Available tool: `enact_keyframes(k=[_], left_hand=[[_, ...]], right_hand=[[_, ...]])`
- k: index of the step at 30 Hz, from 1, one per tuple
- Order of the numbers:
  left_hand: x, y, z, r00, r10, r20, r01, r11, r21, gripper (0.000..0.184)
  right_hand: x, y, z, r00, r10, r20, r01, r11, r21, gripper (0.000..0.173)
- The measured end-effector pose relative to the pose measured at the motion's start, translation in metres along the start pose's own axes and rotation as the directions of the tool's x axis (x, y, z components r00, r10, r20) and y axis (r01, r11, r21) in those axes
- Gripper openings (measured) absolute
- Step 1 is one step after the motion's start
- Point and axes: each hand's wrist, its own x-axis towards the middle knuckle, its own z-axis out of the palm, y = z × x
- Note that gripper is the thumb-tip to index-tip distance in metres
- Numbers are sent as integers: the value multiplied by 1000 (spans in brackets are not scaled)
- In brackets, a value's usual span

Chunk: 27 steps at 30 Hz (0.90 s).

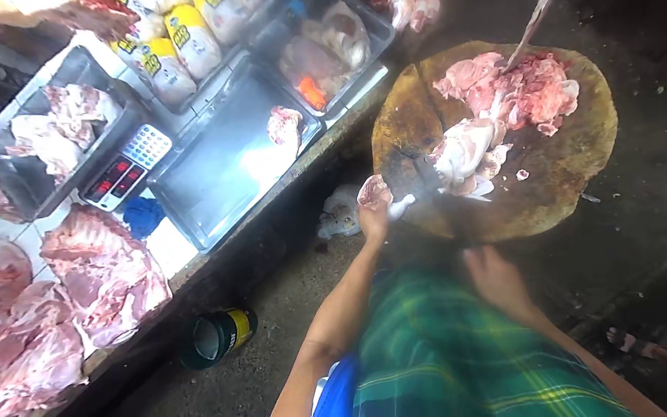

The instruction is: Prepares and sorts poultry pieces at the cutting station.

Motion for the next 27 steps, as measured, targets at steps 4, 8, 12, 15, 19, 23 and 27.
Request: enact_keyframes(k=[4, 8, 12, 15, 19, 23, 27], left_hand=[[-3, -11, 8, 999, -40, -16, 38, 992, -119, 55], [-4, -9, 7, 997, -73, -22, 71, 993, -92, 55], [6, -19, 2, 1000, -9, -4, 8, 983, -184, 54], [8, -13, -2, 996, 79, -43, -89, 937, -339, 52], [-3, 21, -17, 915, 389, -110, -396, 917, -54, 48], [-2, -5, -19, 649, 708, 277, -752, 545, 371, 42], [-9, -51, -14, 712, 624, 321, -700, 595, 395, 41]], right_hand=[[1, -21, 8, 911, -256, -324, 288, 956, 52, 52], [19, -13, 22, 999, -31, 40, 34, 997, -73, 62], [25, -10, 3, 963, 187, 193, -178, 982, -62, 68], [28, 9, -9, 965, 209, 155, -216, 976, 27, 68], [26, 20, -10, 975, 206, 87, -211, 976, 52, 67], [30, 38, 2, 983, 183, 10, -184, 982, 39, 68], [31, 45, 7, 985, 175, 1, -175, 984, 40, 68]])
